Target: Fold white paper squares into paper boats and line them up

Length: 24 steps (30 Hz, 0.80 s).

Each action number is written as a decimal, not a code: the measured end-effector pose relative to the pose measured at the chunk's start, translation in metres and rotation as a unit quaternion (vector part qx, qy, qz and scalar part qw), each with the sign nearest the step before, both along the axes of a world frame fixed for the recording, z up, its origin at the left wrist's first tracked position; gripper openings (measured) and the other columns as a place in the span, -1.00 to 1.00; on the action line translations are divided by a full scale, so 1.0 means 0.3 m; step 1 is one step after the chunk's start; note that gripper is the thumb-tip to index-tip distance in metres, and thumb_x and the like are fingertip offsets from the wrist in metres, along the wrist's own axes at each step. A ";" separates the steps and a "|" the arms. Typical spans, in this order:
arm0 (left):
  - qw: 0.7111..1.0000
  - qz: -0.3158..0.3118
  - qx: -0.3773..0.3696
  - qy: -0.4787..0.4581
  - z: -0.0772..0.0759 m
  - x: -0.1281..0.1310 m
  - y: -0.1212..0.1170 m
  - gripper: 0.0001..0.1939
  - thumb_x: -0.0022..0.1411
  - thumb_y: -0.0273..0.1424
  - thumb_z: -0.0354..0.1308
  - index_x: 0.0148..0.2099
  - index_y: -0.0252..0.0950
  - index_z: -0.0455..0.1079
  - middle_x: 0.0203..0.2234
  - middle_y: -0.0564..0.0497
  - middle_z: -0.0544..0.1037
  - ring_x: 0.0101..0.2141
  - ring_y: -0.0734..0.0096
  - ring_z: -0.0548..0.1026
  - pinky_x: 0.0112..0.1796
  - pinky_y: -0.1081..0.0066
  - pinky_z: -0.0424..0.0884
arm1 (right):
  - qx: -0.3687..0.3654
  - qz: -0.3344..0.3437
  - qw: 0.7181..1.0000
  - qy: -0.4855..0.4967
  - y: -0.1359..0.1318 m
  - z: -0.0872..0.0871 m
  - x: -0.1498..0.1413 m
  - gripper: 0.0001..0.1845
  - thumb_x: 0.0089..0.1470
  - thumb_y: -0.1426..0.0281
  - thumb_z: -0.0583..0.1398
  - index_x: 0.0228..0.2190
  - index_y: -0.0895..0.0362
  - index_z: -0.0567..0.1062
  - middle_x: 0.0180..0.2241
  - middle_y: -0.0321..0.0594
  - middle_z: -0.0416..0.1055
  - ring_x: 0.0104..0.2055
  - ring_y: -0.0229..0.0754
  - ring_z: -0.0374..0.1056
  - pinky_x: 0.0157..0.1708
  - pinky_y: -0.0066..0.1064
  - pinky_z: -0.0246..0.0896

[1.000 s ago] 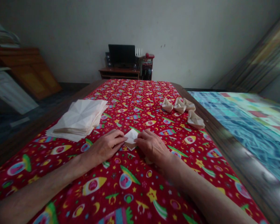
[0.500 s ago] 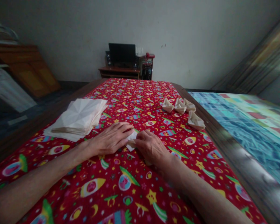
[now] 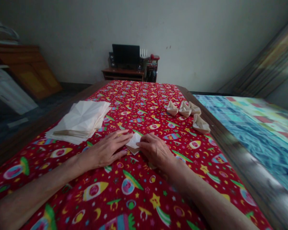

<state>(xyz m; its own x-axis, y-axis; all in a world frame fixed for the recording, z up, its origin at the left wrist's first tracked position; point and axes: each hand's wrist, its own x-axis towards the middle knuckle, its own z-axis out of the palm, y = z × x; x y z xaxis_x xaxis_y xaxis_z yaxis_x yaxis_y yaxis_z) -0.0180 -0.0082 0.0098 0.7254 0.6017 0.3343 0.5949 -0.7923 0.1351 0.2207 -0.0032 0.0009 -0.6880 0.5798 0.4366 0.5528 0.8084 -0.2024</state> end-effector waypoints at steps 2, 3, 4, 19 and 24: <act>0.999 -0.010 0.004 -0.048 -0.016 -0.001 0.013 -0.72 0.30 -0.39 0.02 0.01 -0.33 0.38 0.00 -0.09 0.44 0.07 0.27 0.26 0.07 0.24 0.26 | -0.022 -0.002 0.999 0.026 0.005 -0.008 0.004 -0.77 0.19 0.43 0.07 -0.25 0.15 0.53 -0.27 -0.11 0.44 -0.27 -0.22 0.34 -0.31 -0.42 0.27; 0.997 -0.011 0.004 -0.078 -0.024 0.001 0.020 -0.77 0.30 -0.43 0.02 -0.06 -0.33 0.43 -0.08 -0.08 0.48 0.01 0.30 0.31 0.02 0.27 0.31 | -0.035 -0.004 0.999 0.042 0.007 -0.011 0.006 -0.78 0.18 0.43 0.08 -0.28 0.15 0.53 -0.27 -0.12 0.45 -0.28 -0.24 0.35 -0.32 -0.44 0.26; 0.994 -0.008 0.003 -0.110 -0.032 0.003 0.026 -0.80 0.30 -0.45 0.03 -0.13 -0.33 0.46 -0.16 -0.07 0.51 -0.06 0.32 0.35 -0.04 0.30 0.35 | -0.050 -0.008 0.997 0.057 0.009 -0.012 0.007 -0.79 0.18 0.42 0.09 -0.31 0.15 0.53 -0.28 -0.13 0.45 -0.29 -0.25 0.35 -0.33 -0.46 0.26; 0.966 0.129 -0.081 -0.207 -0.051 0.045 0.052 -0.83 0.20 -0.43 0.13 -0.44 -0.34 0.41 -0.39 0.01 0.40 -0.30 0.40 0.38 -0.25 0.40 0.30 | -0.052 -0.191 0.980 0.010 0.017 -0.009 -0.019 -0.67 0.20 0.29 0.06 -0.56 0.16 0.35 -0.54 -0.29 0.27 -0.50 -0.30 0.15 -0.48 -0.46 -0.07; 0.964 0.133 -0.103 -0.205 -0.047 0.052 0.048 -0.86 0.17 -0.40 0.18 -0.42 -0.32 0.42 -0.39 0.03 0.40 -0.32 0.41 0.39 -0.27 0.42 0.30 | -0.064 -0.193 0.979 -0.021 0.030 -0.008 -0.019 -0.70 0.21 0.28 0.04 -0.50 0.15 0.38 -0.49 -0.27 0.30 -0.46 -0.29 0.20 -0.46 -0.47 -0.07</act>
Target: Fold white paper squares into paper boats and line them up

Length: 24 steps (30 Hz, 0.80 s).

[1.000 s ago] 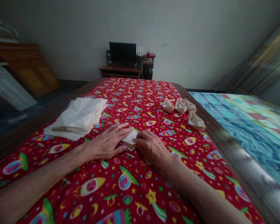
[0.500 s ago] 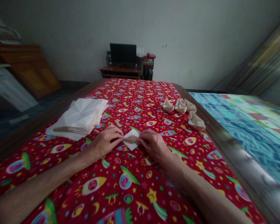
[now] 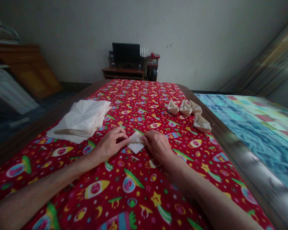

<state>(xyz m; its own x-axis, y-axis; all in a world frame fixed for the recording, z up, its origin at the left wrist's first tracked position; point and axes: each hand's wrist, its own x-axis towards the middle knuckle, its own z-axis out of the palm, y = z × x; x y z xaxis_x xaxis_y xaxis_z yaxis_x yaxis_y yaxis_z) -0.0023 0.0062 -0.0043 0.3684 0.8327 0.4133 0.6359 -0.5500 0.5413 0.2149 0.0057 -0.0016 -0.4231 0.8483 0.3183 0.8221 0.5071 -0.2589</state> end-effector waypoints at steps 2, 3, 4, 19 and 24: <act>1.000 0.004 -0.002 0.007 0.000 0.005 0.000 -0.85 0.17 -0.42 0.17 -0.45 -0.33 0.41 -0.41 0.04 0.39 -0.34 0.43 0.38 -0.29 0.43 0.29 | 0.001 -0.005 1.000 -0.011 -0.001 0.002 -0.001 -0.70 0.22 0.29 0.04 -0.49 0.15 0.39 -0.49 -0.27 0.32 -0.45 -0.28 0.21 -0.46 -0.47 -0.07; 1.000 0.006 -0.001 0.013 -0.001 0.008 0.000 -0.84 0.17 -0.43 0.17 -0.46 -0.33 0.40 -0.42 0.04 0.39 -0.35 0.43 0.38 -0.30 0.43 0.29 | 0.002 -0.008 1.000 -0.018 -0.003 0.004 -0.002 -0.71 0.22 0.29 0.04 -0.48 0.15 0.39 -0.48 -0.26 0.32 -0.45 -0.28 0.21 -0.46 -0.47 -0.07; 1.000 0.009 0.003 0.020 -0.002 0.010 0.000 -0.83 0.18 -0.43 0.16 -0.47 -0.33 0.39 -0.43 0.04 0.38 -0.35 0.43 0.38 -0.30 0.42 0.29 | 0.004 -0.013 1.000 -0.026 -0.005 0.006 -0.003 -0.71 0.21 0.30 0.04 -0.48 0.15 0.39 -0.48 -0.26 0.33 -0.44 -0.28 0.22 -0.46 -0.47 -0.07; 0.997 0.041 0.017 0.069 0.002 0.018 -0.012 -0.80 0.17 -0.45 0.17 -0.48 -0.32 0.28 -0.41 0.03 0.34 -0.31 0.37 0.37 -0.24 0.37 0.32 | 0.027 -0.073 0.989 -0.122 -0.012 0.029 -0.043 -0.71 0.21 0.24 0.05 -0.43 0.13 0.42 -0.40 -0.23 0.44 -0.36 -0.22 0.34 -0.42 -0.42 -0.05; 0.993 0.058 0.064 0.081 -0.005 0.014 -0.012 -0.84 0.15 -0.45 0.19 -0.18 -0.29 0.35 -0.30 0.00 0.36 -0.21 0.31 0.35 -0.18 0.33 0.34 | 0.017 -0.071 0.989 -0.132 -0.010 0.033 -0.046 -0.70 0.22 0.25 0.03 -0.43 0.13 0.42 -0.40 -0.23 0.44 -0.35 -0.21 0.35 -0.43 -0.42 -0.05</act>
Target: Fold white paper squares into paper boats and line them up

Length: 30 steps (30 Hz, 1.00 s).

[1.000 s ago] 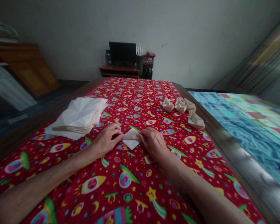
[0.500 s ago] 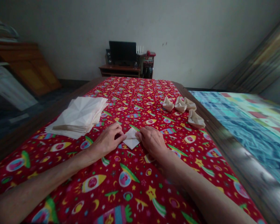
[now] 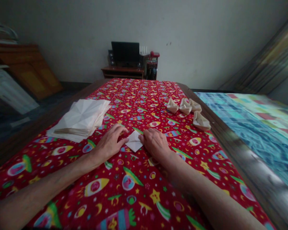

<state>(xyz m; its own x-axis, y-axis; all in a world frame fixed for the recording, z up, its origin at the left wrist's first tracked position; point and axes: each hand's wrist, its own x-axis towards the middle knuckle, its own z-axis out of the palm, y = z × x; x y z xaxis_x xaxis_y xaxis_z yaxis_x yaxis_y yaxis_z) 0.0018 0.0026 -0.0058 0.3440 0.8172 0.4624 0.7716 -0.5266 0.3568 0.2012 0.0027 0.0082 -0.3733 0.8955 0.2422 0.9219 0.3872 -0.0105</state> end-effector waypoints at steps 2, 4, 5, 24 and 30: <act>0.999 -0.017 0.037 0.034 0.011 0.001 -0.007 -0.74 0.22 -0.41 0.14 -0.03 -0.24 0.34 -0.23 -0.02 0.35 -0.17 0.30 0.33 -0.14 0.31 0.33 | 0.002 -0.001 1.000 -0.001 -0.001 0.000 0.002 -0.71 0.22 0.25 0.03 -0.42 0.13 0.42 -0.40 -0.23 0.44 -0.35 -0.21 0.35 -0.43 -0.41 -0.05; 0.992 -0.052 0.073 0.087 0.024 0.005 -0.018 -0.76 0.29 -0.39 0.05 -0.01 -0.14 0.37 -0.18 -0.01 0.36 -0.16 0.30 0.31 -0.14 0.30 0.30 | 0.003 0.000 1.000 0.000 -0.002 0.001 0.003 -0.71 0.22 0.24 0.03 -0.42 0.13 0.42 -0.40 -0.23 0.44 -0.35 -0.21 0.35 -0.42 -0.42 -0.05; 0.987 -0.068 0.086 0.115 0.030 0.007 -0.025 -0.77 0.31 -0.40 0.01 -0.03 -0.12 0.39 -0.15 -0.01 0.37 -0.14 0.29 0.30 -0.14 0.30 0.29 | 0.003 0.001 1.000 0.000 -0.004 0.001 0.003 -0.71 0.22 0.24 0.04 -0.42 0.13 0.42 -0.40 -0.23 0.44 -0.35 -0.21 0.35 -0.42 -0.42 -0.05; 0.969 -0.118 0.009 0.218 0.070 0.014 -0.100 -0.58 0.24 -0.58 -0.05 0.13 -0.20 0.24 -0.03 -0.05 0.36 -0.04 0.20 0.24 -0.02 0.21 0.18 | 0.005 0.000 1.000 0.000 -0.006 0.000 0.001 -0.69 0.23 0.23 0.01 -0.42 0.13 0.42 -0.39 -0.22 0.44 -0.36 -0.21 0.35 -0.44 -0.42 -0.05; 0.971 -0.116 -0.007 0.209 0.061 0.007 -0.099 -0.51 0.21 -0.58 -0.02 0.17 -0.15 0.19 -0.03 -0.03 0.35 -0.04 0.19 0.24 -0.03 0.20 0.18 | 0.004 0.002 1.000 0.003 -0.004 -0.001 0.000 -0.68 0.22 0.24 0.02 -0.43 0.13 0.42 -0.42 -0.22 0.43 -0.38 -0.22 0.33 -0.44 -0.42 -0.03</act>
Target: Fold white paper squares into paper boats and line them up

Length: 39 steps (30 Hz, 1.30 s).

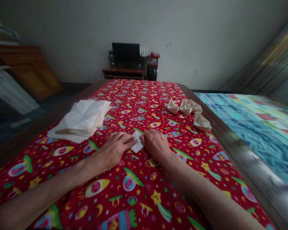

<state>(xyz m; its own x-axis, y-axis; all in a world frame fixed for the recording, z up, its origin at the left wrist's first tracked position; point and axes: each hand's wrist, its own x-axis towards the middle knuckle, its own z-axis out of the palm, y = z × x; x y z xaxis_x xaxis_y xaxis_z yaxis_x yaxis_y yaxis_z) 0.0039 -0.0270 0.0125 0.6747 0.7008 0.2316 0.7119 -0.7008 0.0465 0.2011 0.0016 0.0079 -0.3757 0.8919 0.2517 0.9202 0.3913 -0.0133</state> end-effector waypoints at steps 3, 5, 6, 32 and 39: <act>1.000 0.002 -0.003 -0.002 -0.004 -0.004 0.002 -0.49 0.21 -0.59 -0.04 0.17 -0.14 0.18 -0.04 -0.04 0.35 -0.05 0.19 0.24 -0.05 0.20 0.18 | 0.015 -0.001 1.000 0.011 -0.004 0.001 0.003 -0.72 0.20 0.25 0.05 -0.41 0.14 0.43 -0.42 -0.21 0.42 -0.39 -0.21 0.30 -0.44 -0.42 0.00; 1.000 0.004 -0.002 0.002 -0.003 -0.004 0.002 -0.50 0.21 -0.60 -0.05 0.17 -0.14 0.18 -0.06 -0.04 0.36 -0.06 0.19 0.24 -0.05 0.19 0.18 | 0.043 0.015 0.999 0.015 -0.015 0.006 0.004 -0.77 0.19 0.32 0.07 -0.38 0.16 0.45 -0.38 -0.17 0.42 -0.34 -0.18 0.30 -0.42 -0.41 0.05; 1.000 0.004 -0.001 0.006 -0.001 -0.003 0.002 -0.50 0.21 -0.60 -0.05 0.17 -0.14 0.18 -0.07 -0.04 0.36 -0.06 0.19 0.24 -0.05 0.18 0.18 | 0.054 0.042 0.998 0.016 -0.025 0.009 0.004 -0.79 0.19 0.36 0.07 -0.35 0.17 0.46 -0.35 -0.14 0.43 -0.30 -0.16 0.30 -0.39 -0.40 0.08; 0.999 -0.019 0.051 -0.004 -0.004 -0.077 -0.013 -0.51 0.17 -0.64 -0.06 0.14 -0.31 0.26 0.06 -0.05 0.40 0.12 0.30 0.24 0.17 0.19 0.10 | 0.036 0.238 0.969 0.060 -0.116 0.002 0.072 -0.60 0.20 0.54 -0.05 0.04 0.17 0.32 -0.12 -0.05 0.45 -0.11 -0.15 0.38 -0.13 -0.32 0.29; 0.993 0.019 0.039 -0.108 -0.029 -0.091 0.027 -0.63 0.19 -0.66 -0.10 -0.04 -0.35 0.40 -0.09 -0.09 0.44 -0.05 0.30 0.35 -0.01 0.30 0.33 | 0.012 0.164 0.985 -0.052 -0.093 0.041 -0.003 -0.68 0.22 0.26 0.02 -0.07 0.07 0.41 -0.23 -0.09 0.37 -0.20 -0.06 0.25 -0.22 -0.24 0.18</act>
<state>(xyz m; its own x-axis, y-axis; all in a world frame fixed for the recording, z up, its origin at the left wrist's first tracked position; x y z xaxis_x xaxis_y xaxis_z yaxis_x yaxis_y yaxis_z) -0.0234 -0.0191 0.0037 0.5773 0.6989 0.4222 0.7168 -0.6814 0.1481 0.2001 -0.0262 0.0201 -0.6669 0.7129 0.2168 0.7406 0.6662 0.0874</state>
